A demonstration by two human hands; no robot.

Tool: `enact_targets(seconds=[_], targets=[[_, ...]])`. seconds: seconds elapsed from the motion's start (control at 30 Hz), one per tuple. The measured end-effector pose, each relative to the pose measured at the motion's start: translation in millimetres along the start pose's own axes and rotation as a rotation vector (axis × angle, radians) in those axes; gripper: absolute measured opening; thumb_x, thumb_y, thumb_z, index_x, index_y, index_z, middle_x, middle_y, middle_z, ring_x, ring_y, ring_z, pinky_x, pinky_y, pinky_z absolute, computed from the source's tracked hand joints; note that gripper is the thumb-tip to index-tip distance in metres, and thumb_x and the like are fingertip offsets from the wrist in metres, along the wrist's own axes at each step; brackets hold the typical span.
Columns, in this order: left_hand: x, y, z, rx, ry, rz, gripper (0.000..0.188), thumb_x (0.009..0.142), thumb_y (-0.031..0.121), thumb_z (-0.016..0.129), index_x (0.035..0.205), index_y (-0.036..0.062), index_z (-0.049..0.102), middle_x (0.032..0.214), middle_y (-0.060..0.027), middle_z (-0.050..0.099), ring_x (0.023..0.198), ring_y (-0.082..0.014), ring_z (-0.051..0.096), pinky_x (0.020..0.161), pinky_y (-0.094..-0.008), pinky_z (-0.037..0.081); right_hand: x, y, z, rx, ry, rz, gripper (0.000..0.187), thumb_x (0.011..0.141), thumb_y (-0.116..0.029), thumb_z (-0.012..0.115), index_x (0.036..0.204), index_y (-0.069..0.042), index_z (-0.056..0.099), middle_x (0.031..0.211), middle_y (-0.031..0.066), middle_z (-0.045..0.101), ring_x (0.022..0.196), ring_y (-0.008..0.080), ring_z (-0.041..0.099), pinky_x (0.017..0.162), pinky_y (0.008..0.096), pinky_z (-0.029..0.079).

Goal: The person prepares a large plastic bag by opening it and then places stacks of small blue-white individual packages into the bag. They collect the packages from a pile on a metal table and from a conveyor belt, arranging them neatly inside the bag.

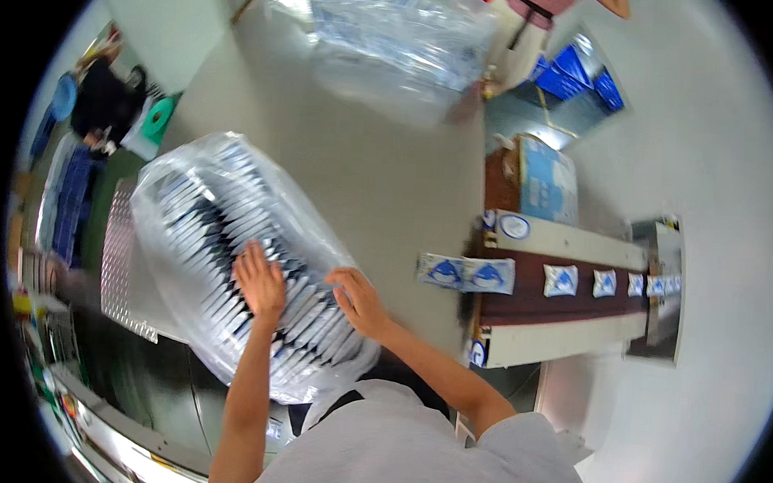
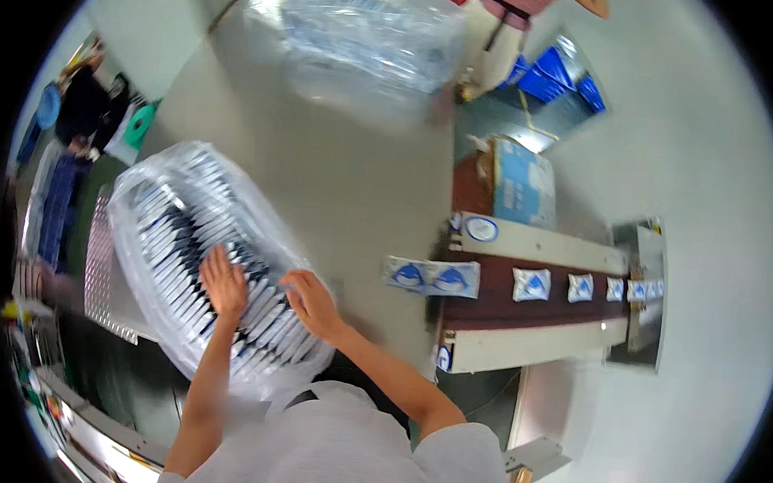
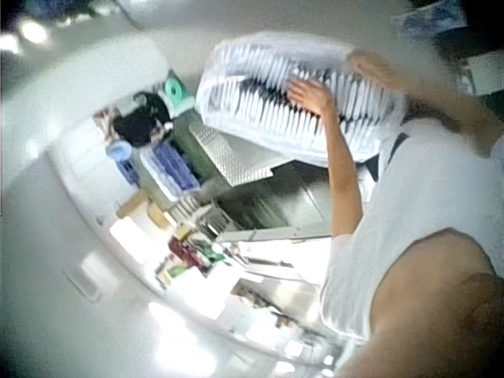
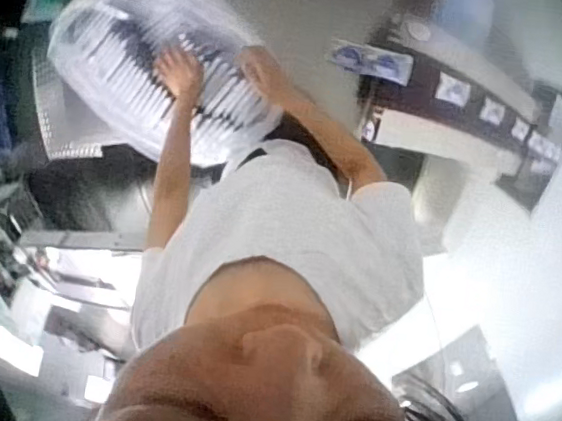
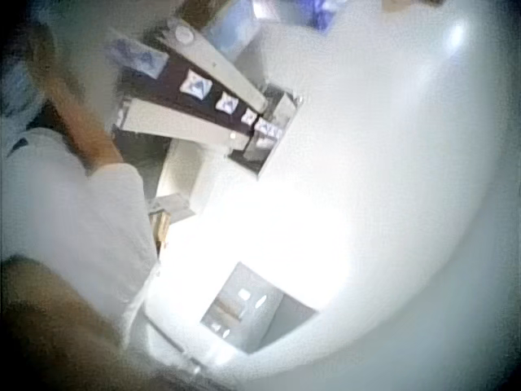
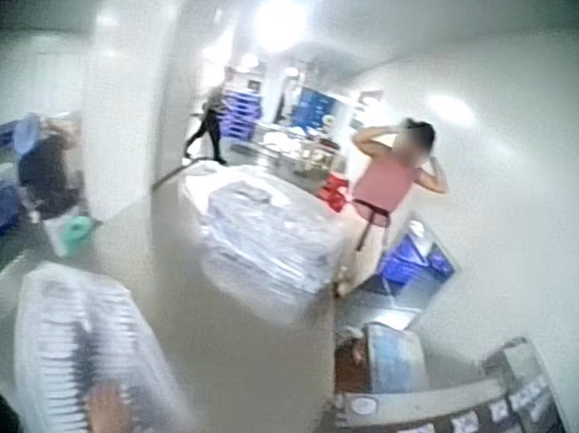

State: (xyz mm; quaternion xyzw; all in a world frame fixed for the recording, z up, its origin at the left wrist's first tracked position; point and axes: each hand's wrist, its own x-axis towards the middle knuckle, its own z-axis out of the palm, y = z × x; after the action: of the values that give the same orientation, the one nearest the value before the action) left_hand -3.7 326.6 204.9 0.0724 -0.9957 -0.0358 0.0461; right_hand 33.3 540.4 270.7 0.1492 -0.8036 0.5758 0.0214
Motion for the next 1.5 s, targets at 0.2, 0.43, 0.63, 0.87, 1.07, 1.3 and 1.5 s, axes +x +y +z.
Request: enact_targets(seconds=[0.2, 0.43, 0.63, 0.87, 1.07, 1.3, 1.5], targets=[[-4.6, -1.1, 6.0, 0.126, 0.026, 0.040, 0.052, 0.096, 0.035, 0.032, 0.139, 0.0055, 0.032, 0.138, -0.0138, 0.039, 0.127, -0.0319, 0.034, 0.108, -0.0463, 0.020, -68.9, 25.3, -88.3, -0.165, 0.131, 0.118, 0.014, 0.086, -0.006, 0.052, 0.098, -0.003, 0.057, 0.100, 0.0144, 0.057, 0.094, 0.0318, 0.054, 0.083, 0.0385, 0.044], [-2.7, -10.4, 24.5, 0.202, 0.104, 0.138, 0.053, 0.097, 0.034, 0.028, 0.139, 0.0018, 0.029, 0.137, -0.0169, 0.039, 0.128, -0.0310, 0.034, 0.109, -0.0449, 0.021, -122.5, 75.9, -230.9, -0.469, 0.317, 0.224, 0.015, 0.082, -0.002, 0.054, 0.096, -0.004, 0.058, 0.095, 0.0132, 0.058, 0.089, 0.0295, 0.057, 0.074, 0.0369, 0.048], [-11.6, -10.4, 35.7, 0.107, 0.093, 0.053, 0.057, 0.099, 0.040, 0.022, 0.142, 0.0028, 0.024, 0.147, -0.0164, 0.027, 0.136, -0.0310, 0.024, 0.110, -0.0470, 0.018, -166.4, 121.0, -366.5, -0.638, 0.420, 0.430, 0.014, 0.079, 0.000, 0.054, 0.092, -0.004, 0.059, 0.093, 0.0126, 0.058, 0.092, 0.0313, 0.056, 0.081, 0.0384, 0.045], [-16.2, -8.9, 36.1, 0.085, 0.063, -0.001, 0.058, 0.100, 0.041, 0.021, 0.144, 0.0047, 0.022, 0.149, -0.0142, 0.024, 0.138, -0.0303, 0.021, 0.111, -0.0473, 0.014, -222.4, 168.5, -486.4, -1.118, 0.344, 0.546, 0.023, 0.075, 0.000, 0.055, 0.096, -0.008, 0.057, 0.100, 0.0105, 0.054, 0.097, 0.0309, 0.053, 0.084, 0.0399, 0.045], [-14.6, -0.1, 27.9, 0.087, 0.043, -0.003, 0.056, 0.099, 0.035, 0.027, 0.140, -0.0031, 0.029, 0.145, -0.0227, 0.028, 0.135, -0.0353, 0.023, 0.112, -0.0466, 0.012, -227.8, 172.4, -548.5, -1.410, 0.058, 0.923, 0.038, 0.087, -0.008, 0.047, 0.125, -0.015, 0.047, 0.131, 0.0020, 0.048, 0.124, 0.0237, 0.044, 0.093, 0.0541, 0.042], [-14.0, -11.0, 40.8, 0.121, 0.111, 0.026, 0.055, 0.099, 0.037, 0.022, 0.144, 0.0067, 0.022, 0.147, -0.0123, 0.027, 0.138, -0.0278, 0.022, 0.110, -0.0455, 0.017, -245.9, 223.0, -591.4, -1.603, -0.237, 0.861, 0.037, 0.082, -0.018, 0.059, 0.117, -0.020, 0.048, 0.123, -0.0028, 0.051, 0.122, 0.0206, 0.043, 0.093, 0.0559, 0.040], [-19.7, -12.7, 34.6, 0.035, 0.163, 0.030, 0.054, 0.099, 0.036, 0.023, 0.145, 0.0083, 0.022, 0.148, -0.0111, 0.026, 0.138, -0.0275, 0.020, 0.110, -0.0475, 0.016, -204.5, 200.3, -550.4, -1.407, -0.503, 0.774, 0.062, 0.049, -0.026, 0.085, 0.102, -0.016, 0.054, 0.105, 0.0014, 0.055, 0.109, 0.0274, 0.049, 0.085, 0.0479, 0.045]])
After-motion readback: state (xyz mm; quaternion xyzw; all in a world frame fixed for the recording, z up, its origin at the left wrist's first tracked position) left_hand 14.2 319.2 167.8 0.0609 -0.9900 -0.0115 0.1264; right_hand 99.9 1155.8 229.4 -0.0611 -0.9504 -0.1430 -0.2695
